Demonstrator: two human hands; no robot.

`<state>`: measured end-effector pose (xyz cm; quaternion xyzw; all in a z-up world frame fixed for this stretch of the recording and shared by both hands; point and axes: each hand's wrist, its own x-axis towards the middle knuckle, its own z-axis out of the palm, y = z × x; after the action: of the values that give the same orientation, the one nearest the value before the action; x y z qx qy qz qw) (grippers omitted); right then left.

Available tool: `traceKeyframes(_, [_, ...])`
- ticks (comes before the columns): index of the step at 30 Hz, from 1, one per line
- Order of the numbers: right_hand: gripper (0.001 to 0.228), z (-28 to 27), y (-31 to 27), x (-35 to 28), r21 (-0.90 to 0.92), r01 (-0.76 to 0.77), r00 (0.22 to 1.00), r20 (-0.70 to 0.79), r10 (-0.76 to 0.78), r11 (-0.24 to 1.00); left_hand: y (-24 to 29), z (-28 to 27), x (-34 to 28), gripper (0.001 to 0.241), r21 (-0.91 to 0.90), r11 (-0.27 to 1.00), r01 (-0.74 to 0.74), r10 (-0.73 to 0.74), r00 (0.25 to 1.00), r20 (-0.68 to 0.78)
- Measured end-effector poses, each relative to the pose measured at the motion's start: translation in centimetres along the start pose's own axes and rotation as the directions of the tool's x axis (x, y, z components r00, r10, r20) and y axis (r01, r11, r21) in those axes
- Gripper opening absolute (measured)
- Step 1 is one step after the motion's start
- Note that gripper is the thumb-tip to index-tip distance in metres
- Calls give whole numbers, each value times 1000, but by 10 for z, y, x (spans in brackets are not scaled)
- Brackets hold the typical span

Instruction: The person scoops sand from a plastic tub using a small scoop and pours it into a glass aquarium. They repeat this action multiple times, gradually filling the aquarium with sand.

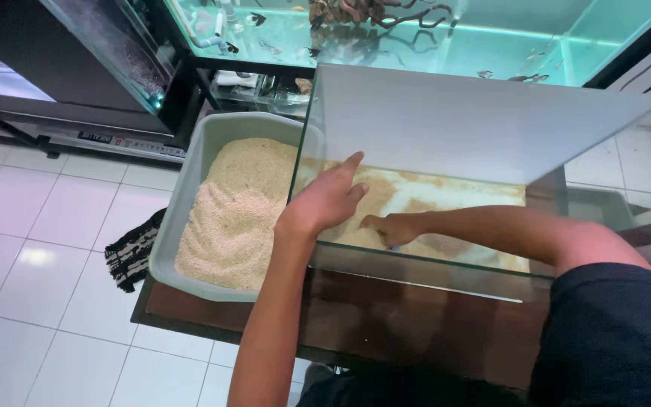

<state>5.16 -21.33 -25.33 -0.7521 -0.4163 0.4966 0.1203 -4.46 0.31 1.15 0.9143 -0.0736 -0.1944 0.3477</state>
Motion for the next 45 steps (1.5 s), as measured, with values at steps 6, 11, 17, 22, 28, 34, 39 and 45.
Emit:
traceKeyframes(6, [54,-2,27,18,9,130,991,33,-130,991,-4,2,2,65,-9,1000,12,-12,1000,4])
traceKeyframes(11, [53,-29,-3,-6,32,22,999,25,-22,999,-8,3,3,65,-1,999,-41,41,999,10])
traceKeyframes(17, [57,-64,-34,-28,26,34,999,-13,-34,999,-10,3,10,63,7,999,-38,38,999,6])
traceKeyframes(22, [61,-90,-66,-55,4,120,989,-86,-120,993,-7,4,7,63,0,1000,-25,25,1000,-1])
traceKeyframes(28, [38,-113,-98,-92,37,154,965,-221,-143,987,0,3,4,72,-39,999,-35,33,998,-61])
traceKeyframes(34, [44,-142,-123,-127,98,177,932,-337,-134,979,10,-9,-9,78,-206,978,-30,-2,988,-156])
traceKeyframes(39, [42,-165,-159,-147,192,240,907,-394,-149,952,1,-8,-4,77,-547,832,-91,-121,933,-339])
traceKeyframes(45, [42,-185,-239,-155,144,228,885,-443,-143,963,-26,-6,29,65,-911,150,-385,-184,894,-408])
